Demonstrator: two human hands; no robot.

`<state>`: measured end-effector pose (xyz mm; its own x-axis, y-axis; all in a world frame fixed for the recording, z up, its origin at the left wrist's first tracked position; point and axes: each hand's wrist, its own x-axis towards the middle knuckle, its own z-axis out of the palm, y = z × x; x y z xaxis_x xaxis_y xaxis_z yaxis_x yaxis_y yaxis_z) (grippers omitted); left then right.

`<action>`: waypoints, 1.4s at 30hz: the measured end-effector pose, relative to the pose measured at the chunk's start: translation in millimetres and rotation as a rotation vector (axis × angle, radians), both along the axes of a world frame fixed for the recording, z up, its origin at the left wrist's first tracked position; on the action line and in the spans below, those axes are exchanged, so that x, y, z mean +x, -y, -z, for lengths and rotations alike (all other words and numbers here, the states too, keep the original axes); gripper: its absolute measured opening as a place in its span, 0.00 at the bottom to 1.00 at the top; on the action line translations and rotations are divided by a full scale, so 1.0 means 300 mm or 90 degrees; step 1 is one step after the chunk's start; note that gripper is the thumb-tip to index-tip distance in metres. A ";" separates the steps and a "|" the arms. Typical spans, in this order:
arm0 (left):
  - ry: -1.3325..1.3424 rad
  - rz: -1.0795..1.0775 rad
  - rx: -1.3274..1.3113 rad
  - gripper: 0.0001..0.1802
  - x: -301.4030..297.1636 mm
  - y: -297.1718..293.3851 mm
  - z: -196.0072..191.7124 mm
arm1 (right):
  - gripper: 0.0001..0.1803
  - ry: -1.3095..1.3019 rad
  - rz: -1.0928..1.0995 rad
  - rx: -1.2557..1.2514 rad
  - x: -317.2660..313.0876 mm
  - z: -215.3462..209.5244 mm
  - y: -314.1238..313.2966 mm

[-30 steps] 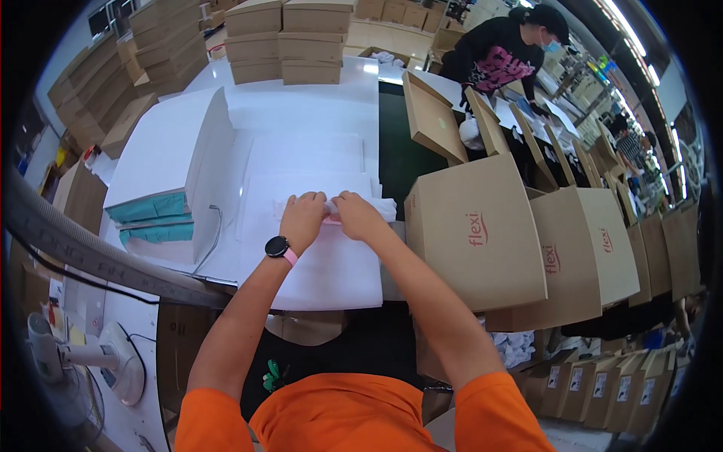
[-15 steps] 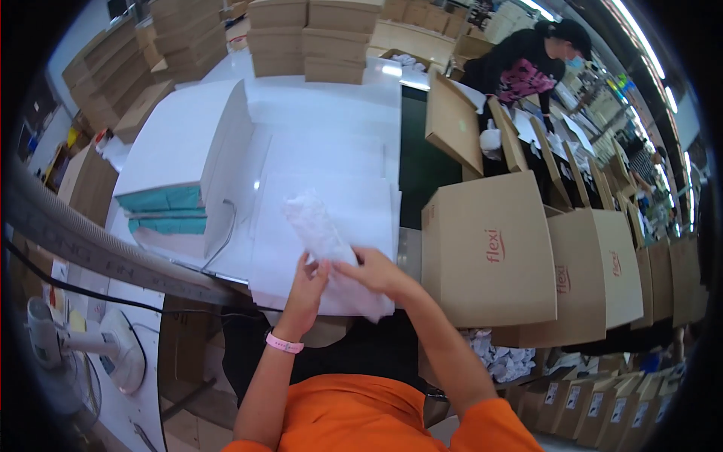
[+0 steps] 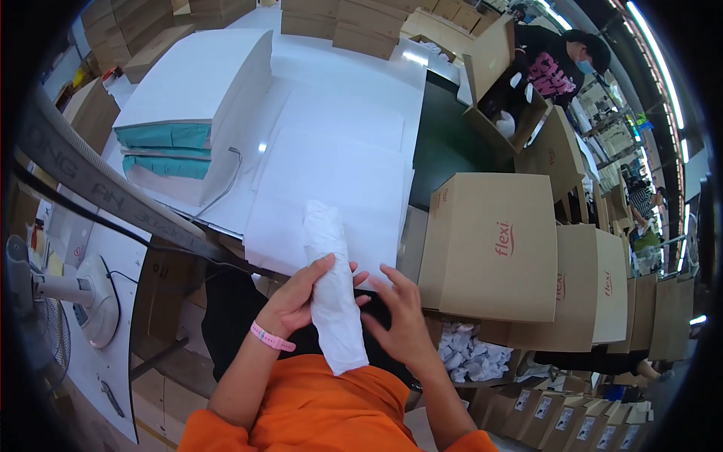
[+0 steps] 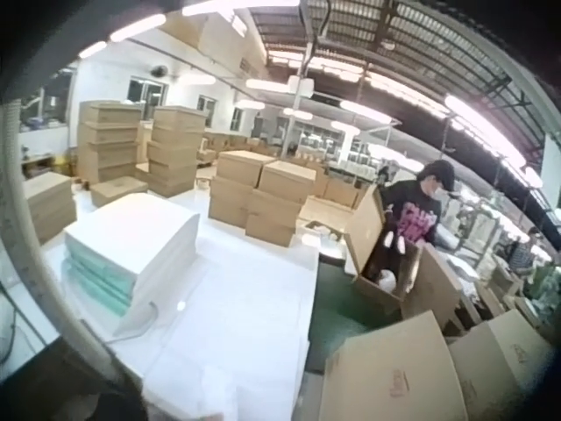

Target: The recorder wraps individual shoes in white protective tissue paper before placing them in boxes.

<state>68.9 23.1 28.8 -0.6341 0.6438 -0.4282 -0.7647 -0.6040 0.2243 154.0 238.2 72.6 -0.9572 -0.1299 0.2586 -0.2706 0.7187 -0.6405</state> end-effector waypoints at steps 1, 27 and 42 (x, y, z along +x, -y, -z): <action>0.040 0.011 0.026 0.31 -0.005 0.005 0.008 | 0.38 0.024 -0.041 0.017 0.019 0.011 0.011; -0.534 0.234 -0.220 0.56 0.112 0.045 -0.014 | 0.55 0.383 0.088 -0.723 -0.037 0.170 0.124; -0.150 0.281 -0.063 0.32 0.166 0.033 0.049 | 0.28 0.122 -0.135 -0.348 -0.043 -0.007 0.021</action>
<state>118.8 13.2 14.2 -0.3981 0.8355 -0.3789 -0.8638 -0.2023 0.4614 141.1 232.0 74.7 -0.9611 -0.2193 0.1681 -0.2158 0.2159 -0.9523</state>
